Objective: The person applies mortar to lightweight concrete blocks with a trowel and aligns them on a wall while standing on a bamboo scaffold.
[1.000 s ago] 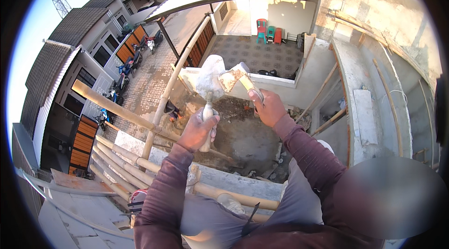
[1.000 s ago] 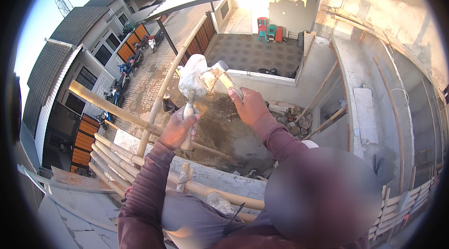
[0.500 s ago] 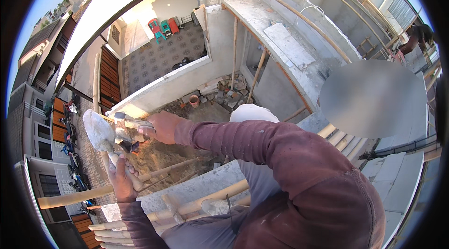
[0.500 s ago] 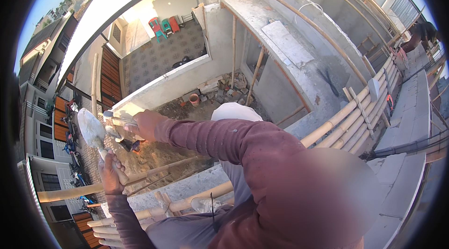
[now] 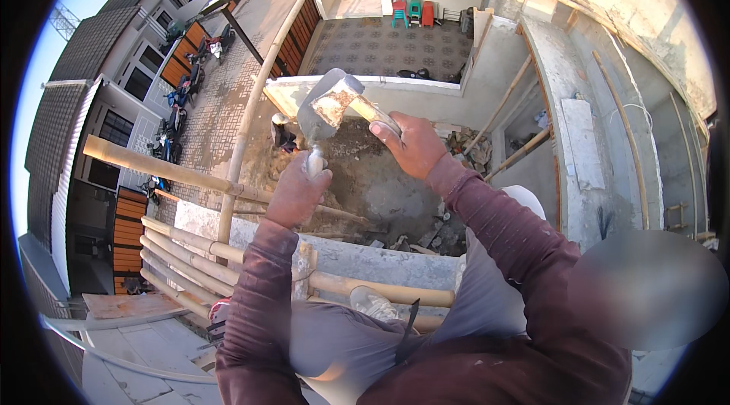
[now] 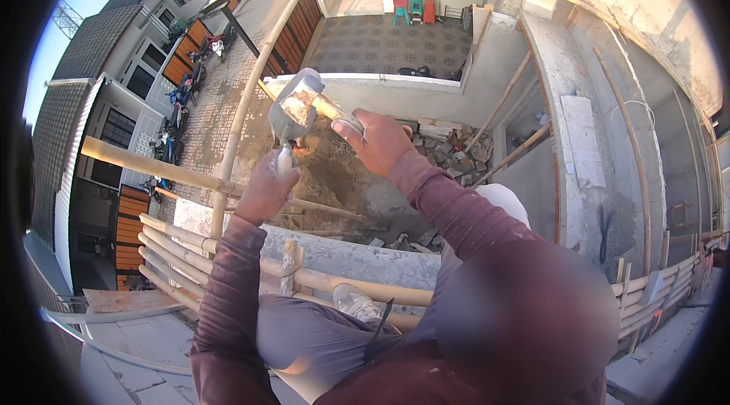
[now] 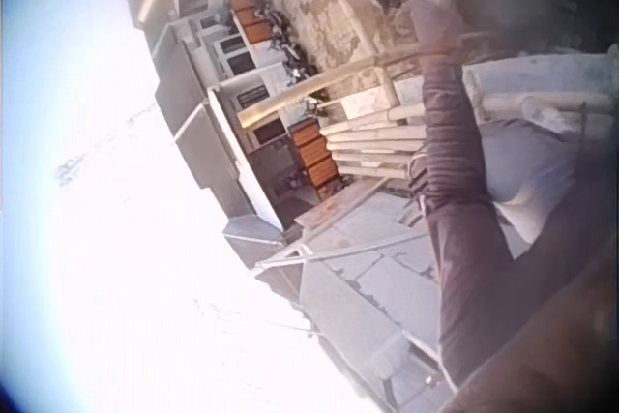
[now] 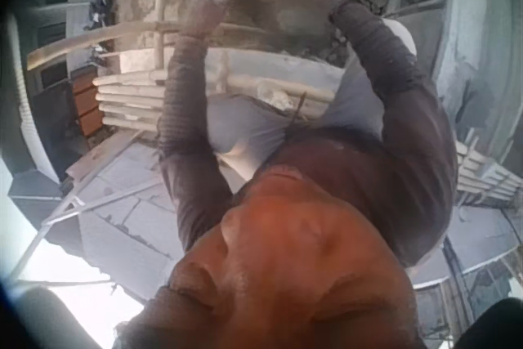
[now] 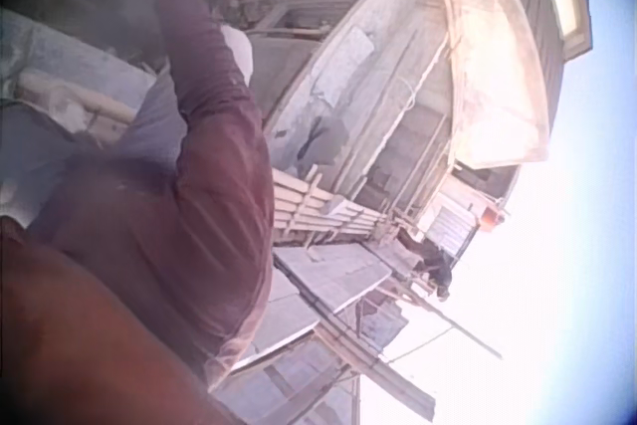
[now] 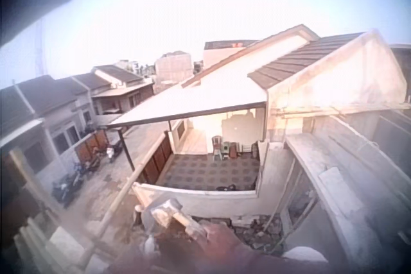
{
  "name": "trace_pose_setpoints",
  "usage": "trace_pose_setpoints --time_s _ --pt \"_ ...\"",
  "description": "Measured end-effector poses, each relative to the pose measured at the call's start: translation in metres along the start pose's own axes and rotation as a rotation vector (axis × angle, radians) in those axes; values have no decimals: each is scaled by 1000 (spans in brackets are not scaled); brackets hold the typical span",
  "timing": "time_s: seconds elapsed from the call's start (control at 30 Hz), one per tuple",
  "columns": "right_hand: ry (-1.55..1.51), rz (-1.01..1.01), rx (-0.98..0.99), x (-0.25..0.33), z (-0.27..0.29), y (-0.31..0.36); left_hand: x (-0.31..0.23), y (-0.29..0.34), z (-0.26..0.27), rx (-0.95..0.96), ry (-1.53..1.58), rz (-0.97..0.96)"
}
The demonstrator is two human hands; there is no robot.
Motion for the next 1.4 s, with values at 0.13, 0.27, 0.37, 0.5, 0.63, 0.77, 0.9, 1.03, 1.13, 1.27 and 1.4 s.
trace_pose_setpoints --time_s 0.13,0.27,0.37,0.5,0.63,0.77,0.9,1.03,1.13,1.27,1.4 --pt "31 150 13 16 -26 3 6 5 2 9 -180 -143" --pt "60 191 10 19 -30 6 0 7 -4 40 -194 -130" --pt "241 90 2 6 -32 -3 -10 10 -12 104 -256 -117" --pt "136 -1 -14 -2 -15 -10 2 14 -18 99 -476 -105" --pt "84 74 112 9 0 -1 13 17 -17 82 -720 -86" --pt "211 195 34 7 6 3 -3 13 -14 40 -922 -74" --pt "143 143 111 -6 17 -5 14 15 -3 -59 -901 0" --pt "19 -179 176 -36 20 -17 12 15 4 -49 -899 62" --pt "-79 -584 311 -47 21 -26 5 14 4 -79 -918 17" --pt "-45 -578 289 -75 16 -34 1 15 -1 -151 -1020 -62" --pt "38 -324 235 -50 -6 -31 -1 10 -4 -192 -915 -55"
Point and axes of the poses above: each hand's wrist, its own y-axis away from the middle knuckle, its own z-axis out of the back of the hand, x = y × z, the point moved 3 cm from there along -y, towards the middle knuckle, and after that the axes turned 5 degrees about -z, right-handed, at the moved point
